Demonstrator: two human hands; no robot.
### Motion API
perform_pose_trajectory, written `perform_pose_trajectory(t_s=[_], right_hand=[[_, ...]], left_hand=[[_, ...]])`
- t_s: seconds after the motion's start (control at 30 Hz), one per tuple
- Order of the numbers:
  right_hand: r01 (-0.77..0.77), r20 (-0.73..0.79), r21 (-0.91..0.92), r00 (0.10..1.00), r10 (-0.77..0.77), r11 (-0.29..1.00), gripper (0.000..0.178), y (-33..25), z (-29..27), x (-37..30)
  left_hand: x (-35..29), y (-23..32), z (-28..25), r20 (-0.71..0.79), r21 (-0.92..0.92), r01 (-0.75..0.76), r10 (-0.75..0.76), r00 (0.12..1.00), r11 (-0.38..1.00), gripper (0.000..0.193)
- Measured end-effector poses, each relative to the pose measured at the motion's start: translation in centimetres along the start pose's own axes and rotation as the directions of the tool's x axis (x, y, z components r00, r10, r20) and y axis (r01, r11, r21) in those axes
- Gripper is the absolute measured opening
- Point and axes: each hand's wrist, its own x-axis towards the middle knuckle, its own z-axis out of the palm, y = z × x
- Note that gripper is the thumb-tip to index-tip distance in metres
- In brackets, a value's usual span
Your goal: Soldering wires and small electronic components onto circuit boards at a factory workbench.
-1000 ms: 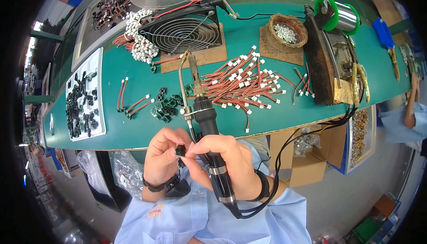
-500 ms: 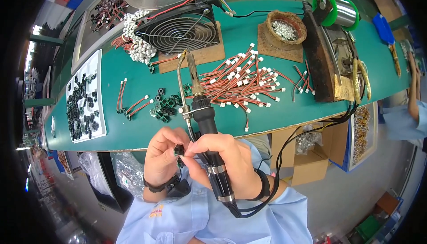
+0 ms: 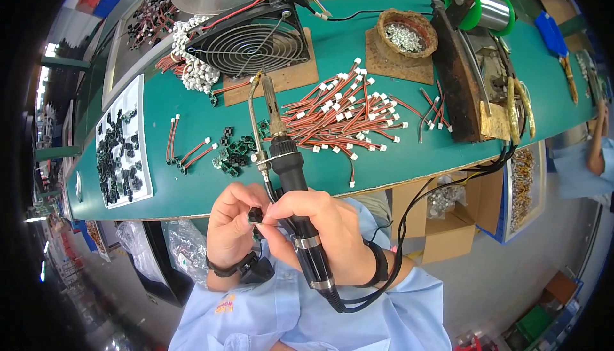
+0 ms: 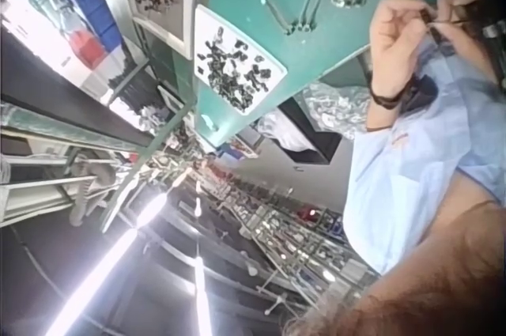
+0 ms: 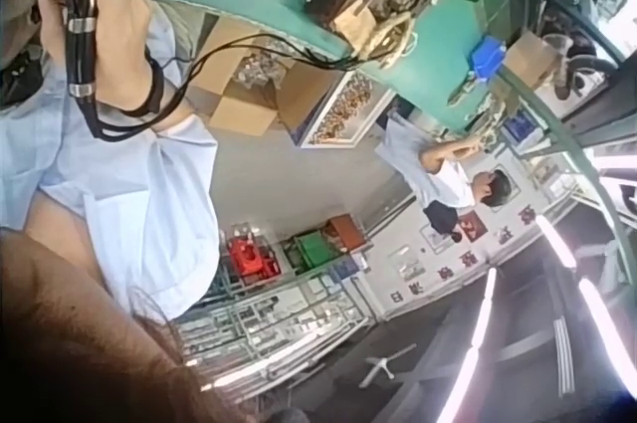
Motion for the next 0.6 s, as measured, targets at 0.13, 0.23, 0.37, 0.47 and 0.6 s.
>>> perform_pose_trajectory(t_s=[0.13,0.23,0.37,0.47,0.6], right_hand=[[0.012,-0.017,-0.001,1.000,-0.012,1.000,0.045,0.04,0.10,-0.02],[0.031,-0.046,-0.008,0.998,-0.031,0.999,0.044,0.01,0.21,0.11],[0.031,-0.048,0.007,0.998,-0.031,0.999,0.042,0.02,0.13,0.11],[0.017,-0.041,0.039,0.999,-0.015,0.999,0.042,0.13,0.09,-0.01],[-0.001,-0.045,0.080,0.999,0.004,0.997,0.041,0.15,0.15,-0.10]], left_hand=[[-0.03,-0.02,0.04,-0.013,0.014,0.005,-0.004,1.000,1.000,0.020],[-0.08,-0.03,0.05,-0.021,0.021,0.007,-0.007,1.000,1.000,0.019],[-0.10,-0.04,0.16,-0.033,0.031,-0.004,0.005,0.999,1.000,0.018],[-0.05,-0.07,0.32,-0.036,0.046,-0.020,0.022,0.999,0.999,0.017],[-0.06,-0.19,0.39,-0.043,0.071,-0.053,0.056,0.997,0.996,0.016]])
